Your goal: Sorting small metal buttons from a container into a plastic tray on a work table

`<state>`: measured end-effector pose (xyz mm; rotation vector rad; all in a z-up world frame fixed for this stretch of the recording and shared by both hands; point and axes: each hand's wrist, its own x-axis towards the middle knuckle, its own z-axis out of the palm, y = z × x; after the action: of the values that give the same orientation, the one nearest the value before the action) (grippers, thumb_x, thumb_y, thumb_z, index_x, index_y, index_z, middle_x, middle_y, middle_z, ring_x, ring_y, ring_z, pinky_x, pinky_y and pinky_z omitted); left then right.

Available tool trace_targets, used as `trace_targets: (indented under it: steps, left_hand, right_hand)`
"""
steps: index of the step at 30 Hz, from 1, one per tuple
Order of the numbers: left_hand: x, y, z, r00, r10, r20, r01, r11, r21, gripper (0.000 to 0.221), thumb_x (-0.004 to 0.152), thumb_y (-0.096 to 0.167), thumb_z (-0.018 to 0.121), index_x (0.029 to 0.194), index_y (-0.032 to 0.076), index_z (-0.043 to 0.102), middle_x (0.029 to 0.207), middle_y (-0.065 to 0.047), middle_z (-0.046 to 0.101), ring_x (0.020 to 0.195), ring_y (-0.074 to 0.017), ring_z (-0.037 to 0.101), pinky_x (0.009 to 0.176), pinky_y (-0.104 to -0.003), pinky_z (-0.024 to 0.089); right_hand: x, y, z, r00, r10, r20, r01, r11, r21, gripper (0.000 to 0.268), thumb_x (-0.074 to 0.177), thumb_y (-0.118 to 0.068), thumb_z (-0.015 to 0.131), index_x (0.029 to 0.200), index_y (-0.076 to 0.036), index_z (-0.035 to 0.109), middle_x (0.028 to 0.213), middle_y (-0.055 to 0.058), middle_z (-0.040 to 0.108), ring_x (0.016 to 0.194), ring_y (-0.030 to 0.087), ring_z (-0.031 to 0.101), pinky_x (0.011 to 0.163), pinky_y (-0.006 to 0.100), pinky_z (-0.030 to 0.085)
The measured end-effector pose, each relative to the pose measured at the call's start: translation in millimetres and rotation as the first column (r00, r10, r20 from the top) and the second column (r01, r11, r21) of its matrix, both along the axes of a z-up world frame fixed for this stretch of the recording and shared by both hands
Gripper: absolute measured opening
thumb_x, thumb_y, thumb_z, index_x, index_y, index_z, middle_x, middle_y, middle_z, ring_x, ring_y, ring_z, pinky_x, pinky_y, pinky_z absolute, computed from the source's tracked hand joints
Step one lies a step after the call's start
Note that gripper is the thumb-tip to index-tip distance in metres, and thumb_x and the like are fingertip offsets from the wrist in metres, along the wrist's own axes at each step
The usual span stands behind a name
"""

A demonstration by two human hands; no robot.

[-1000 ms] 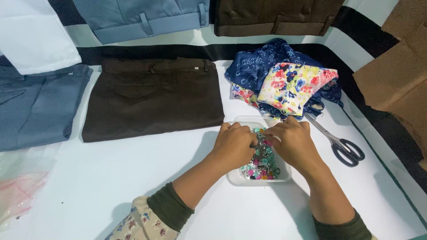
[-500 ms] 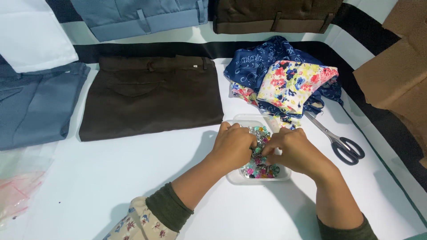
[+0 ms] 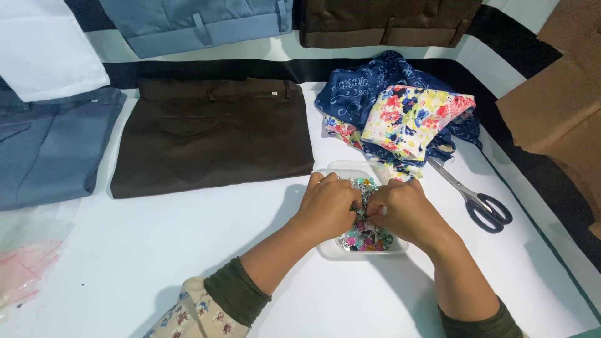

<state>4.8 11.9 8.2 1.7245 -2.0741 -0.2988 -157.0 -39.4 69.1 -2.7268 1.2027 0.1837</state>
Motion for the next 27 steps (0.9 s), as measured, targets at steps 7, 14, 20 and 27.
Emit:
trace_targets:
  steps: [7, 14, 20, 27]
  left_hand:
    - [2, -1, -4, 0.999, 0.005, -0.042, -0.007, 0.999, -0.039, 0.008, 0.079, 0.012, 0.075, 0.085, 0.018, 0.076, 0.083, -0.003, 0.068, 0.093, -0.0256, 0.061, 0.094, -0.044, 0.033]
    - [4, -1, 2, 0.991, 0.014, -0.13, -0.024, 0.997, -0.076, 0.013, 0.077, 0.013, 0.075, 0.089, 0.017, 0.071, 0.085, -0.003, 0.068, 0.093, -0.0256, 0.062, 0.092, -0.043, 0.036]
    - [2, 2, 7, 0.975, 0.032, -0.222, -0.069, 0.985, -0.158, 0.027, 0.073, 0.015, 0.079, 0.097, 0.018, 0.066, 0.087, -0.001, 0.072, 0.094, -0.0248, 0.066, 0.091, -0.039, 0.036]
    - [3, -6, -10, 0.967, 0.043, -0.253, -0.116, 0.952, -0.284, 0.021, 0.074, 0.016, 0.081, 0.088, 0.021, 0.067, 0.078, 0.003, 0.074, 0.085, -0.0213, 0.07, 0.088, -0.036, 0.039]
  right_hand:
    - [0, -3, -4, 0.999, 0.036, 0.03, -0.036, 0.999, -0.014, 0.014, 0.078, -0.023, 0.085, 0.09, -0.019, 0.081, 0.088, 0.001, 0.079, 0.094, 0.021, 0.067, 0.096, 0.04, 0.043]
    - [-1, -5, -8, 0.992, 0.0, 0.125, 0.008, 0.998, -0.067, 0.02, 0.078, -0.028, 0.087, 0.095, -0.018, 0.082, 0.087, 0.003, 0.077, 0.09, 0.02, 0.067, 0.09, 0.037, 0.045]
    - [-4, -9, -20, 0.874, -0.099, 0.475, 0.109, 0.994, 0.005, 0.02, 0.078, -0.024, 0.087, 0.091, -0.009, 0.082, 0.08, 0.008, 0.077, 0.08, 0.022, 0.066, 0.079, 0.037, 0.048]
    - [-4, -5, -20, 0.76, -0.347, 0.549, 0.198, 0.929, 0.313, 0.016, 0.084, -0.021, 0.079, 0.094, -0.009, 0.083, 0.081, 0.009, 0.079, 0.074, 0.02, 0.061, 0.071, 0.035, 0.048]
